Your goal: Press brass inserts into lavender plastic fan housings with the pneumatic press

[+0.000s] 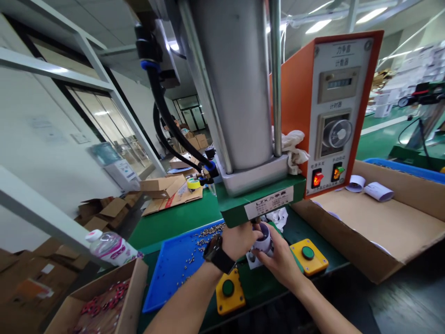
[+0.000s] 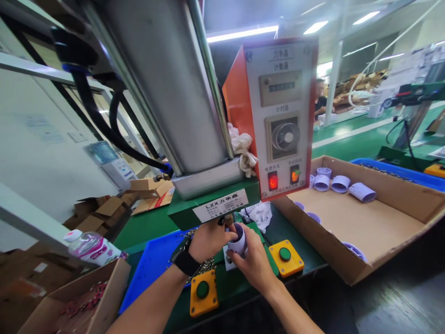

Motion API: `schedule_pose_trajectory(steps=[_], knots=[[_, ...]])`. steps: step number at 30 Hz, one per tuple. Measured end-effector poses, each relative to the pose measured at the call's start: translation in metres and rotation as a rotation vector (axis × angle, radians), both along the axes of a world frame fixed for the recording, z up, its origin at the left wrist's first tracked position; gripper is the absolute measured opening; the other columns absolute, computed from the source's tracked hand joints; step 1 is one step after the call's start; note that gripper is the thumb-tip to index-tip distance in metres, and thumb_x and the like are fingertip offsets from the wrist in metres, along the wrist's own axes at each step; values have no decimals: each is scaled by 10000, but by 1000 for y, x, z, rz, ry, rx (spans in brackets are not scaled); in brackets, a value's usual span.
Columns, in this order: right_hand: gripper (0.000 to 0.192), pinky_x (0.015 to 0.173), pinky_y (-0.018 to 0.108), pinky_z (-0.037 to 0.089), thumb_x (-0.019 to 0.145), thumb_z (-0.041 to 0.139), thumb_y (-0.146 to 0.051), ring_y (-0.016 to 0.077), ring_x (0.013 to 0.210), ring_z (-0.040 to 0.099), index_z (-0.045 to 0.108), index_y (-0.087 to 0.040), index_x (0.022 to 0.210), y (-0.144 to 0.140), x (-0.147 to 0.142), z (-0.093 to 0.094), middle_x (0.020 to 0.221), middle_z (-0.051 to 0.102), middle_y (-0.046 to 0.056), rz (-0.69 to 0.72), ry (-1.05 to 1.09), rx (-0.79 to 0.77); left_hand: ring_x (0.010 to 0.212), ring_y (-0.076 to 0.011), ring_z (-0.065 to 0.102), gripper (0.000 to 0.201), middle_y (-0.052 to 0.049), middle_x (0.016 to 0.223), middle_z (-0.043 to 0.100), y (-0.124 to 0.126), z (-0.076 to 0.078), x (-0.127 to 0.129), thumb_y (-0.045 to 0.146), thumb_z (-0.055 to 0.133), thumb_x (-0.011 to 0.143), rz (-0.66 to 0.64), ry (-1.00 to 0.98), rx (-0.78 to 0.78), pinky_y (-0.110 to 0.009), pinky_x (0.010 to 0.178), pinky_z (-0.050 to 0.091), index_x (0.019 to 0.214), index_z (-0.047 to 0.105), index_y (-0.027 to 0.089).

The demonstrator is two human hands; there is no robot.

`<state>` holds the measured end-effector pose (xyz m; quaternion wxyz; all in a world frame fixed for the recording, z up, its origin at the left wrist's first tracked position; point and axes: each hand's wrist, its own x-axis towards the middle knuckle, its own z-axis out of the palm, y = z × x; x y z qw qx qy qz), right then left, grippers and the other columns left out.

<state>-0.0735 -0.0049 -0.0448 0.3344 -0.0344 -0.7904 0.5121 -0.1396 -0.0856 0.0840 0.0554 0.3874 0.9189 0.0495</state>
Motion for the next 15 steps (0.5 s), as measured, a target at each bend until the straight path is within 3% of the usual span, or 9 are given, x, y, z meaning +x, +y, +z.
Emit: schedule_pose_trajectory(steps=[4,7,9,12,15], knots=[[572,979,424,432,806,611,-285,259,1153,528,411,-223,1338,17,16,-1,1273,574,84,-89,-42,327,973,-219,626,206,-51,1012,703,-9,4,5,318,602,812,-23,-38,155,-325,863,477,966,660,194],[433,909,440,432,860,577,-354,266,1045,557,499,-234,1268,42,48,-20,1169,631,70,-284,-94,545,983,-184,619,215,-10,1034,696,-44,-9,21,302,548,866,-17,29,374,-318,888,483,1054,629,235],[308,837,433,432,910,498,-392,257,934,570,574,-225,1158,57,71,-43,1067,663,69,-433,-102,633,995,-186,612,224,-5,1050,686,-76,-31,35,258,488,898,51,165,409,-354,907,487,1084,615,255],[297,819,444,417,947,415,-386,257,876,554,608,-204,1081,67,92,-73,1019,682,71,-528,-46,754,961,-209,622,298,-13,1050,692,-123,-79,56,186,506,867,48,313,286,-379,863,516,1146,588,250],[290,857,465,402,948,400,-343,269,897,538,608,-187,1079,64,95,-85,988,693,71,-570,0,806,914,-211,627,331,-29,1081,687,-149,-118,70,187,534,851,-8,399,198,-343,761,537,1177,573,225]])
